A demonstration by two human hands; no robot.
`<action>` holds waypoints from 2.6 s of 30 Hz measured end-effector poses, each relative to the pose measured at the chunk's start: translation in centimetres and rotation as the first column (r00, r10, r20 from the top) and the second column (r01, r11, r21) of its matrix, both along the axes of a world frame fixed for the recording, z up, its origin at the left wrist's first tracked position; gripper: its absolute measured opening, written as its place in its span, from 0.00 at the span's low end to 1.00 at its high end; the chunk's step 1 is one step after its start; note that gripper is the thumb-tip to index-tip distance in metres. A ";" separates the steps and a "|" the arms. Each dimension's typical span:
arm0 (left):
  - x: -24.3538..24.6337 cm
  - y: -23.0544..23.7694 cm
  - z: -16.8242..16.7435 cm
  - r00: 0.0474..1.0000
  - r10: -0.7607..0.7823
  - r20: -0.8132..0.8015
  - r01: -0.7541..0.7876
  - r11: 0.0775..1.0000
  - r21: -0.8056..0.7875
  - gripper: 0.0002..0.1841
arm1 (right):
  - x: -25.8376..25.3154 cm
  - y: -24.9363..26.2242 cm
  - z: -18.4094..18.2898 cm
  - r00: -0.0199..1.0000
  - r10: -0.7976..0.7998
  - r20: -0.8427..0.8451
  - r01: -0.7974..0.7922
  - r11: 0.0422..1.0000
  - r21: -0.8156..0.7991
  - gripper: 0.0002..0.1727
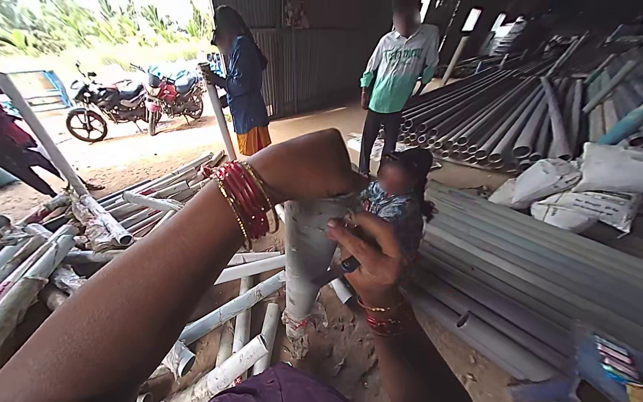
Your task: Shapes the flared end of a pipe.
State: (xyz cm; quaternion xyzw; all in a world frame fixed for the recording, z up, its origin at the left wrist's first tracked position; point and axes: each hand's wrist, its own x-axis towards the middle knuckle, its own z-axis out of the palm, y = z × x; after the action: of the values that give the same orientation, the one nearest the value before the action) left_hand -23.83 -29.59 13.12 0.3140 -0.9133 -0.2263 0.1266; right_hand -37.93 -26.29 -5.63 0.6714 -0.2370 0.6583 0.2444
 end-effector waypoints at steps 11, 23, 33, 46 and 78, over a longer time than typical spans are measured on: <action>-0.7 -0.2 -0.3 0.998 0.057 0.004 -0.057 0.998 -0.031 0.22 | -0.6 -1.6 1.1 0.942 -0.310 -0.128 0.282 0.939 -0.198 0.01; -2.4 0.0 0.2 1.000 0.015 -0.013 -0.014 0.996 0.090 0.18 | -2.4 -0.6 3.1 0.898 -0.396 -0.191 0.333 0.897 -0.291 0.02; -1.7 -1.9 -1.0 0.902 -0.432 0.010 0.409 0.846 -0.342 0.21 | -5.3 1.1 3.6 0.892 -0.387 -0.232 0.336 0.913 -0.232 0.02; -4.8 -2.9 0.1 0.942 -0.230 0.244 0.279 0.941 -0.190 0.10 | -5.0 3.8 3.3 0.974 -0.154 -0.168 0.155 0.988 -0.009 0.03; 3.8 2.3 -2.5 0.976 0.175 0.128 -0.145 0.965 -0.217 0.15 | 3.0 11.0 3.4 0.392 0.160 0.906 -0.890 0.316 0.329 0.16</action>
State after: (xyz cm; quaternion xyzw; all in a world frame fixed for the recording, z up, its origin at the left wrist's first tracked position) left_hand -19.98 -27.33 10.63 0.3877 -0.9103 -0.0957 0.1092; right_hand -34.92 -15.28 -2.23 0.4034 -0.3109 0.7192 -0.4726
